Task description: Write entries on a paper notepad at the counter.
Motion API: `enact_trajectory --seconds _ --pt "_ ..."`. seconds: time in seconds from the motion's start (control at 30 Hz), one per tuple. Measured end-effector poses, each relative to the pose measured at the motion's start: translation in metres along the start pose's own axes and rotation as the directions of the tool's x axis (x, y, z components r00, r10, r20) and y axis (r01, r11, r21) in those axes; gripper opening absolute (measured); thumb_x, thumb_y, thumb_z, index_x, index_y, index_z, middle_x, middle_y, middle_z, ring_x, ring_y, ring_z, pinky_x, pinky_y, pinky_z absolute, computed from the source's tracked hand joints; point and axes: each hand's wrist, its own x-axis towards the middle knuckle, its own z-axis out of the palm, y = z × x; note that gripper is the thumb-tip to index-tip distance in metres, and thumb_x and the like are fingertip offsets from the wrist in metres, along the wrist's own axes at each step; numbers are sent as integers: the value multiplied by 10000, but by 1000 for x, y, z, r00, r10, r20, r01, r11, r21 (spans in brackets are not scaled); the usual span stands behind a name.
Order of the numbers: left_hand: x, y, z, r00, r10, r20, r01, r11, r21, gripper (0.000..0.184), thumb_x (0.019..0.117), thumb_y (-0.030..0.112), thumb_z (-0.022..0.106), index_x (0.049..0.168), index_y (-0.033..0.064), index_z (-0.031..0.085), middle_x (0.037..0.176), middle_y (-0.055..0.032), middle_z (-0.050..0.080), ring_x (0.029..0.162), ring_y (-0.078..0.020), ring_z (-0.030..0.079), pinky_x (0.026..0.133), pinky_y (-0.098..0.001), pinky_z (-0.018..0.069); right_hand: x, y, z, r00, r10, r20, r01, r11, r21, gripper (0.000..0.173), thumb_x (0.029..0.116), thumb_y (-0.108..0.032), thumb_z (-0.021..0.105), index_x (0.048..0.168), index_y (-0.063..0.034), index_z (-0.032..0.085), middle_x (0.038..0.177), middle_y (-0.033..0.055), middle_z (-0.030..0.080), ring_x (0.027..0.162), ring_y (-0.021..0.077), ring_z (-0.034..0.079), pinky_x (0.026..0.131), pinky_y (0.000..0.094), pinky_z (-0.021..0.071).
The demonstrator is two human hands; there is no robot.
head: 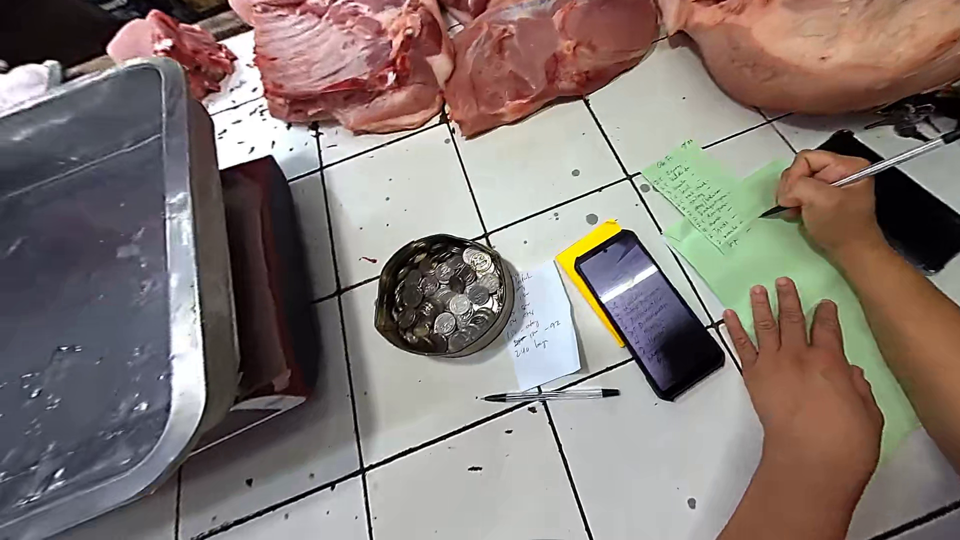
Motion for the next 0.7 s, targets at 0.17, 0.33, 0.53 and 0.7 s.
enact_trajectory --seconds 0.17,0.33,0.53,0.7 --pt "1 1 1 1000 -2 6 2 1000 9 584 962 230 621 1531 194 496 1680 -76 287 1573 -337 177 1245 -593 43 0 -1 0 1000 20 -16 -19 1000 15 262 803 4 492 680 -227 477 585 -170 523 507 -77 474 487 107 382" --pt "0 0 -2 1000 -5 21 5 1000 -18 590 966 217 627 1538 197 485 1684 -74 278 1576 -330 166 1248 -596 38 0 5 -3 1000 -20 9 20 1000 20 250 820 -20 503 707 -244 503 612 -191 548 539 -83 505 513 107 408" --pt "-1 1 -6 1000 -3 31 4 999 -37 586 959 189 640 1528 175 497 1679 -84 289 1573 -340 172 1245 -598 48 -2 6 0 1000 9 -21 -9 1000 6 254 838 -38 505 698 -250 498 623 -192 553 543 -88 503 514 94 407" --pt "0 1 -5 999 -4 34 6 999 -45 586 963 186 634 1532 174 492 1682 -84 281 1578 -327 161 1248 -592 30 -1 4 0 1000 -7 -21 7 1000 7 259 824 -26 496 694 -250 493 618 -194 552 539 -92 503 510 90 406"
